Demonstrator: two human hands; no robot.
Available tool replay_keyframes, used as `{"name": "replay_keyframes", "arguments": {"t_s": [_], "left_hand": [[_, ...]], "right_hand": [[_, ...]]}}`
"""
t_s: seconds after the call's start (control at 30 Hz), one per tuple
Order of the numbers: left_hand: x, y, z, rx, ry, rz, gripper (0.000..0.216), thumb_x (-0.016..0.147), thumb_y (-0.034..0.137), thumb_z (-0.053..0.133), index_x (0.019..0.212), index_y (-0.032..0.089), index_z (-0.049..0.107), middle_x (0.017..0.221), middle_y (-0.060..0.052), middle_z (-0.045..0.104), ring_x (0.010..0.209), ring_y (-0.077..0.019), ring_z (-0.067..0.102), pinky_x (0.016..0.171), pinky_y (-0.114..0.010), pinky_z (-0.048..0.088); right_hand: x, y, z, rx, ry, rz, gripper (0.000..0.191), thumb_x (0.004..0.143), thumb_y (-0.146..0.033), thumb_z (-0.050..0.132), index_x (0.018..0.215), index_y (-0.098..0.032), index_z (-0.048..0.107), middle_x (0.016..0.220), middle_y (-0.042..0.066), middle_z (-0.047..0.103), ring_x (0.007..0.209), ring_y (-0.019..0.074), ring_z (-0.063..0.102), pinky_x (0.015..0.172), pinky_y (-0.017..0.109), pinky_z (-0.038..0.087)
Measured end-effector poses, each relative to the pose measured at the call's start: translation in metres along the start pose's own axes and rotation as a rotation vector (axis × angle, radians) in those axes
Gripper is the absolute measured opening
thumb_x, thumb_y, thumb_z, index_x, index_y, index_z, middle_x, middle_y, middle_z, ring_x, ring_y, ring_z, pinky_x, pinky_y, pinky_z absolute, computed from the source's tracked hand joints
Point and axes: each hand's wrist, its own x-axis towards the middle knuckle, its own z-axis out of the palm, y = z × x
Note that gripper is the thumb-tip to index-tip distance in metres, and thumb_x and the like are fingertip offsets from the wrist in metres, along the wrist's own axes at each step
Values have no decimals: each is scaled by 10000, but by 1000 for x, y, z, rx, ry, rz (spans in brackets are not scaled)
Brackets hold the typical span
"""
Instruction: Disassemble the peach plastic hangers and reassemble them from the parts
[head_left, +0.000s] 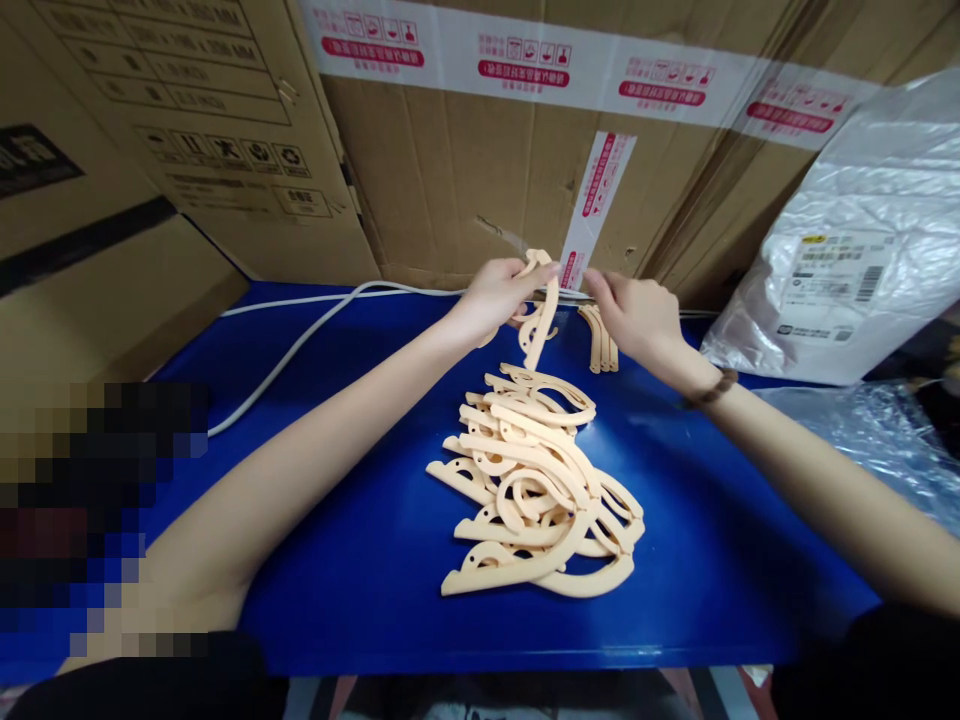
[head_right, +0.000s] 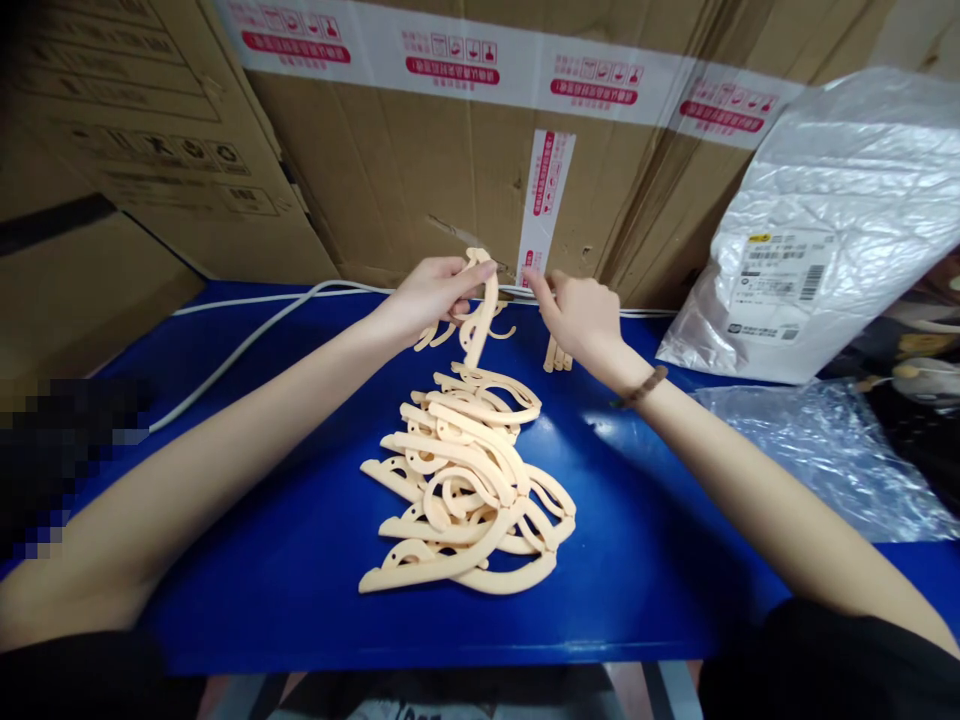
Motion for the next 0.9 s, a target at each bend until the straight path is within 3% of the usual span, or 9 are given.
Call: {"name": "replay_keyframes", "arguments": {"t_s": [0.07,0.1,0.17,0.23,0.33,0.5,0.6,0.73,0.9], "left_hand": [[-2,5,4,-38,16,8,338,1064,243,427,731,200,397,597,72,327,469,-33,332,489,-198,269],[-3,8,5,-61,5,6,315,1075,218,371,764,200,411,590,76,320,462,-37,334,488,-193,288],[-7,15,3,-90,-25,-2,283,1075,190,330,810,196,431,585,82,311,456,-43,333,497,-185,337],[-10,21,-3,-58,-28,13,273,1058,170,359,800,184,448,592,78,339,468,-45,355,511,-188,367],[-12,28,-13,87,3,120,280,1011,127,436,738,163,488,614,53,394,508,-54,400,528,-204,366],[-11,26,-18,279,-63,224,325,991,176,476,667,170,458,597,42,372,524,-65,334,532,-220,288],[-12,21,-13,370,-77,302,366,1007,223,454,646,185,411,590,34,378,541,-85,345,545,-247,254],[-18,15,-5,512,-114,449,351,1033,254,388,695,191,459,634,9,450,597,-123,421,605,-269,286],[-17,-4,1,882,58,531,298,1047,347,334,1047,191,588,697,-29,525,675,-199,529,656,-287,300]], "right_hand": [[0,-12,-9,395,-68,-123,574,1056,-522,237,901,-173,666,835,92,705,788,228,671,730,332,466],[0,-16,-13,537,-93,-168,484,1044,-500,328,870,-180,647,807,60,685,748,193,644,710,307,464],[0,-20,-18,702,-108,-196,308,995,-414,493,821,-186,606,763,21,640,703,153,593,680,277,461],[1,-19,-22,736,-90,-170,220,968,-330,530,803,-192,578,742,8,616,695,142,571,667,268,464],[1,-13,-31,587,15,-202,200,988,-323,486,888,-193,600,786,25,649,717,156,589,667,277,457],[-4,-7,-48,-52,203,-309,369,1027,-475,425,1041,-195,665,865,87,720,807,237,645,670,314,395],[-8,-4,-51,-294,159,-386,462,1061,-470,304,1080,-178,662,922,137,734,854,267,657,657,324,369],[-13,0,-46,-482,59,-451,421,1056,-317,262,1184,-117,610,935,194,724,842,304,671,620,342,336],[-15,0,-41,-338,-42,-328,381,1037,-321,311,1112,-102,613,774,158,713,658,261,652,571,323,328]]}}
